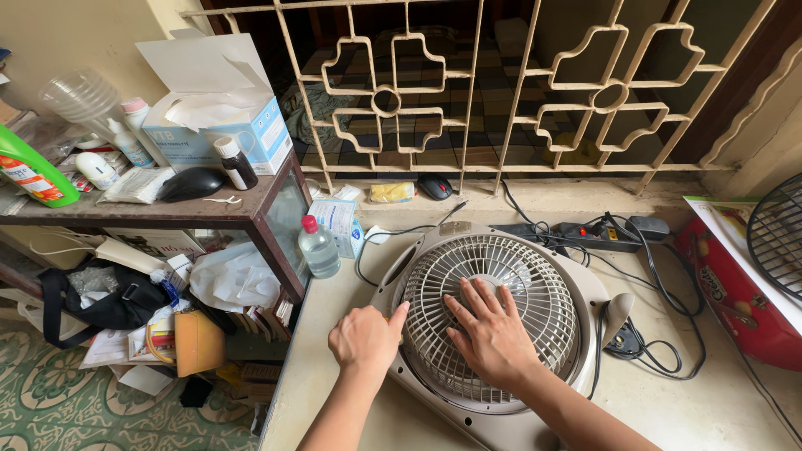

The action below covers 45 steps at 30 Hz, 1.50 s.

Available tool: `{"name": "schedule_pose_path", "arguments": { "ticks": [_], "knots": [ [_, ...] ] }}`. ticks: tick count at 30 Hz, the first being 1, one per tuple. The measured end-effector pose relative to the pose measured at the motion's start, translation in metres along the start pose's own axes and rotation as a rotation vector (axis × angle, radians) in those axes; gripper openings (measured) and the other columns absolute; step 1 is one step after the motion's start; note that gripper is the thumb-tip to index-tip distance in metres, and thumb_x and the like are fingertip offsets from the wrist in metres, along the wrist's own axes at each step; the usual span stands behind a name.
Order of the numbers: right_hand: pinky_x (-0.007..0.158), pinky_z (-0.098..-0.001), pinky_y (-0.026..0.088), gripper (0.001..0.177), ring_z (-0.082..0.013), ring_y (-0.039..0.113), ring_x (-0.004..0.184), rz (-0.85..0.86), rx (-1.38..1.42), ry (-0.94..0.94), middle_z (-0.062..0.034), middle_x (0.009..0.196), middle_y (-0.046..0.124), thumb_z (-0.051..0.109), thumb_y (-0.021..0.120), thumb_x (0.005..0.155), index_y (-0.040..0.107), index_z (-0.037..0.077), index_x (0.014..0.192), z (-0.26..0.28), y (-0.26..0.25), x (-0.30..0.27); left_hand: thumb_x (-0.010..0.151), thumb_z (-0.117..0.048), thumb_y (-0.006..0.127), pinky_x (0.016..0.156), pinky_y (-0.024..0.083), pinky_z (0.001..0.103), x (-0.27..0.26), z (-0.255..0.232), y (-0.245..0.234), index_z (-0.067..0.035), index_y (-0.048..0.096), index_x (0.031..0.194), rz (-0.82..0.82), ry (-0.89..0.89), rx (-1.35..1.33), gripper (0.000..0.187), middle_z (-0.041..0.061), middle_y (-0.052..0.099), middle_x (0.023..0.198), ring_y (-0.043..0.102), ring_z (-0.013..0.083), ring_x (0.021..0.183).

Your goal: The person uses a yellow-handled screwdriver to loosen and remove screws from the front grille of a white electric fan. They repeatedly rotate the grille and unscrew fasteners around its perimeter, then set the screwdriver down and continue to manipulate the grille by hand.

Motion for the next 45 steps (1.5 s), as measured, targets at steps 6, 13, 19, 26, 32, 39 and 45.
{"name": "schedule_pose_path", "arguments": {
  "ticks": [6,13,19,26,32,39,45],
  "knots": [
    [0.117,-0.0596,0.015,0.058,-0.0381,0.026,0.147,0.002,-0.002,0.0,-0.0196,0.159,0.036,0.043,0.051,0.096,0.048,0.013,0.146,0.0,0.0,0.0,0.088,-0.071,0.058,0.082,0.054,0.048,-0.002,0.002,-0.007,-0.008,0.079,0.08,0.01,-0.036,-0.011,0.067,0.016,0.075,0.086,0.072,0.035,0.088],
    [0.116,-0.0598,0.015,0.058,-0.0383,0.026,0.146,0.007,0.003,0.005,-0.0196,0.161,0.035,0.043,0.051,0.096,0.048,0.013,0.146,0.0,0.0,0.0,0.088,-0.07,0.057,0.089,0.052,0.05,-0.006,0.004,-0.011,-0.009,0.08,0.08,0.067,-0.095,-0.062,0.066,0.014,0.076,0.088,0.071,0.0353,0.094],
    [0.117,-0.0595,0.014,0.058,-0.038,0.025,0.147,0.023,0.005,0.014,-0.0192,0.162,0.034,0.043,0.05,0.097,0.048,0.013,0.146,-0.001,0.002,0.001,0.086,-0.069,0.057,0.089,0.052,0.051,-0.008,0.006,-0.017,-0.01,0.079,0.082,0.022,-0.11,-0.103,0.063,0.013,0.077,0.09,0.071,0.0354,0.095],
    [0.117,-0.0594,0.013,0.058,-0.0392,0.024,0.147,-0.004,0.016,-0.004,-0.0204,0.162,0.034,0.044,0.049,0.097,0.048,0.013,0.146,-0.003,0.004,0.001,0.089,-0.071,0.053,0.089,0.053,0.05,-0.013,0.009,-0.036,-0.013,0.08,0.084,0.067,-0.142,-0.075,0.064,0.014,0.076,0.093,0.072,0.0353,0.097],
    [0.118,-0.0591,0.013,0.06,-0.0383,0.023,0.148,0.043,0.033,0.023,-0.0197,0.162,0.034,0.045,0.051,0.096,0.048,0.013,0.146,-0.005,0.003,0.002,0.089,-0.072,0.051,0.088,0.052,0.052,-0.015,0.009,-0.05,-0.014,0.081,0.085,0.055,-0.164,-0.088,0.065,0.014,0.075,0.093,0.071,0.0361,0.098],
    [0.12,-0.057,0.01,0.066,-0.0339,0.023,0.149,0.121,0.158,0.131,-0.0142,0.163,0.036,0.047,0.061,0.09,0.052,0.019,0.15,-0.005,-0.005,0.01,0.09,-0.072,0.048,0.084,0.054,0.053,-0.016,0.001,-0.062,-0.013,0.08,0.085,0.002,-0.124,-0.111,0.067,0.015,0.075,0.091,0.071,0.0377,0.095],
    [0.125,-0.0508,0.02,0.057,-0.0293,0.048,0.138,0.029,0.404,0.161,-0.0118,0.142,0.059,0.037,0.069,0.089,0.058,0.016,0.141,0.007,-0.031,0.012,0.09,-0.071,0.049,0.082,0.055,0.052,-0.021,-0.007,-0.073,-0.011,0.08,0.08,-0.021,-0.078,-0.146,0.068,0.016,0.075,0.086,0.072,0.0384,0.09]
  ]
}}
Point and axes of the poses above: each hand's wrist, its own x-axis towards the middle knuckle, its own y-axis out of the palm, z = x × y, the point moved 2 cm from there along x, towards the middle knuckle
